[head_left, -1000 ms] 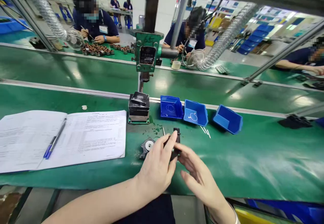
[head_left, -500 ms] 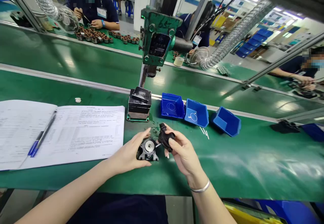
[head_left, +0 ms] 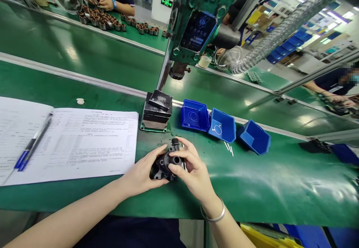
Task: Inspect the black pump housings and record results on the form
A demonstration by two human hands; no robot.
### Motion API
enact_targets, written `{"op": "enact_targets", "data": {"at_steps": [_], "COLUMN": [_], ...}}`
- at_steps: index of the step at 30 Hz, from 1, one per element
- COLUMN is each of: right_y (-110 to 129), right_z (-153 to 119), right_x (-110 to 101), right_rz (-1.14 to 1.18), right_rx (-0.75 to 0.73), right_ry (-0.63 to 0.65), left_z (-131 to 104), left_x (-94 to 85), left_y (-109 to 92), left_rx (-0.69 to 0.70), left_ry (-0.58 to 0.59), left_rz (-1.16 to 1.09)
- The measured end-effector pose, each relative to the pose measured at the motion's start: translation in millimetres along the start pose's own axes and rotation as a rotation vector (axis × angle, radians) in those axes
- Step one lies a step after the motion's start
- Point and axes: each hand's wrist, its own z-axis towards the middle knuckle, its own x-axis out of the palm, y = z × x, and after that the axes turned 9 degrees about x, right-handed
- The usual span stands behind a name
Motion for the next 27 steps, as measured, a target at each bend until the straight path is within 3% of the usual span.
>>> {"op": "enact_targets", "data": {"at_steps": [3, 9, 17, 27], "right_y": [-8, -20, -18, -21], "right_z": [-5, -4, -1, 0], "right_x": [6, 12, 8, 10], "right_rz": [-0.178, -0.204, -0.259, -0.254], "right_rx": [-0.06, 0.018, -0.007, -0.07], "right_ry": [-0.032, -0.041, 0.041, -0.014], "left_z": [0, 0, 4, 4], "left_x": [-0.6, 0.1, 2.9, 3.8], "left_y": [-1, 0, 8, 1], "left_rx": [0.052, 0.201, 0.216, 0.205], "left_ry": [-0.004, 0.001, -0.029, -0.075], "left_rz": [0.009, 0.036, 0.028, 0.004]}}
